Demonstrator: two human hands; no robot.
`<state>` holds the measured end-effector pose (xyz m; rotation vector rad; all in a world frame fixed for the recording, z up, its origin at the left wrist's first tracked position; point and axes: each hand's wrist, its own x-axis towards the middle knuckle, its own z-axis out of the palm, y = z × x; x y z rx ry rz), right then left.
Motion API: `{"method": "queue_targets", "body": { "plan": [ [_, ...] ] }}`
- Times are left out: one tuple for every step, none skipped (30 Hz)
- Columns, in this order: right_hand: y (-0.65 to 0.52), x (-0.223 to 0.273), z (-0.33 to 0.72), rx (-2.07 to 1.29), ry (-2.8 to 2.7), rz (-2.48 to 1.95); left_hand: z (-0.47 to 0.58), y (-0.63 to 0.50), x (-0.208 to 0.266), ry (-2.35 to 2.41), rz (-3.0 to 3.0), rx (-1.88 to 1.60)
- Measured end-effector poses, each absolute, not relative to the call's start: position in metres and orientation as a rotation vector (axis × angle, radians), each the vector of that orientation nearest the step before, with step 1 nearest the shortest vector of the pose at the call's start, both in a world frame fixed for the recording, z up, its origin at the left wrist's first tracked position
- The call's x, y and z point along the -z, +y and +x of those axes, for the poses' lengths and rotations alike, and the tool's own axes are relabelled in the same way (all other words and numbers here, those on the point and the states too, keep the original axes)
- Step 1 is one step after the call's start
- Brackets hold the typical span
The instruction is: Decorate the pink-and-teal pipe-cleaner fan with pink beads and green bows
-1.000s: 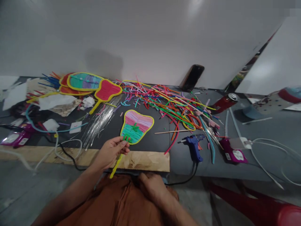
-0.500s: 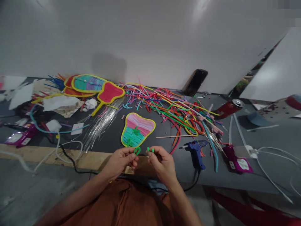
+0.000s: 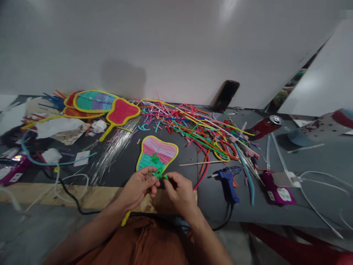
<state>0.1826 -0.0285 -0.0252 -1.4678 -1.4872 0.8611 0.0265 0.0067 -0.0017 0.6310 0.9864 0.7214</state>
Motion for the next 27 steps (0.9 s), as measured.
{"method": "queue_targets", "body": {
  "plan": [
    [-0.028,0.025,0.183,-0.852,-1.501,-1.467,0.026,0.008,0.002,0.992,0.624,-0.722],
    [-0.028,0.024,0.183,-0.84,-1.511,-1.467,0.026,0.008,0.003,0.999,0.623,-0.724],
    [-0.028,0.023,0.183,-0.827,-1.516,-1.468,0.026,0.009,0.004,1.005,0.632,-0.721],
    [-0.028,0.022,0.183,-0.815,-1.519,-1.469,0.025,0.009,0.005,1.013,0.656,-0.719],
    [-0.028,0.021,0.182,-0.806,-1.523,-1.467,0.025,0.009,0.006,1.024,0.703,-0.711],
    [-0.028,0.02,0.181,-0.798,-1.528,-1.464,0.024,0.009,0.008,1.04,0.777,-0.703],
    [-0.028,0.019,0.181,-0.793,-1.529,-1.463,0.023,0.009,0.009,1.058,0.885,-0.695],
    [-0.028,0.018,0.18,-0.786,-1.525,-1.465,0.023,0.008,0.009,1.075,1.022,-0.693],
    [-0.028,0.018,0.179,-0.779,-1.517,-1.47,0.022,0.007,0.009,1.085,1.179,-0.694],
    [-0.029,0.018,0.179,-0.775,-1.503,-1.475,0.021,0.007,0.009,1.085,1.34,-0.698],
    [-0.029,0.018,0.178,-0.774,-1.486,-1.482,0.02,0.006,0.008,1.078,1.487,-0.698],
    [-0.029,0.018,0.178,-0.777,-1.47,-1.489,0.02,0.005,0.007,1.068,1.608,-0.698],
    [-0.03,0.018,0.178,-0.781,-1.457,-1.495,0.019,0.005,0.006,1.057,1.699,-0.688],
    [-0.03,0.017,0.179,-0.79,-1.451,-1.501,0.018,0.005,0.006,1.053,1.757,-0.674],
    [-0.031,0.017,0.18,-0.806,-1.448,-1.509,0.018,0.004,0.005,1.062,1.784,-0.666],
    [-0.031,0.018,0.18,-0.83,-1.454,-1.517,0.017,0.004,0.005,1.086,1.779,-0.672],
    [-0.031,0.018,0.181,-0.857,-1.464,-1.525,0.017,0.004,0.006,1.123,1.744,-0.691],
    [-0.031,0.019,0.182,-0.883,-1.472,-1.531,0.017,0.004,0.006,1.17,1.678,-0.718],
    [-0.031,0.02,0.183,-0.906,-1.476,-1.54,0.017,0.004,0.006,1.216,1.594,-0.746],
    [-0.03,0.021,0.183,-0.922,-1.474,-1.547,0.017,0.005,0.006,1.255,1.506,-0.769],
    [-0.03,0.022,0.182,-0.93,-1.468,-1.552,0.017,0.005,0.006,1.284,1.43,-0.785],
    [-0.029,0.022,0.181,-0.931,-1.459,-1.555,0.018,0.005,0.006,1.303,1.378,-0.799],
    [-0.028,0.022,0.18,-0.931,-1.451,-1.556,0.018,0.006,0.005,1.316,1.355,-0.818],
    [-0.028,0.022,0.178,-0.927,-1.442,-1.556,0.019,0.006,0.005,1.321,1.36,-0.845],
    [-0.027,0.021,0.176,-0.919,-1.434,-1.554,0.02,0.006,0.005,1.32,1.384,-0.875],
    [-0.027,0.02,0.174,-0.908,-1.428,-1.556,0.02,0.006,0.005,1.312,1.413,-0.904],
    [-0.027,0.019,0.172,-0.897,-1.422,-1.558,0.021,0.006,0.005,1.3,1.435,-0.924]
  ]
}}
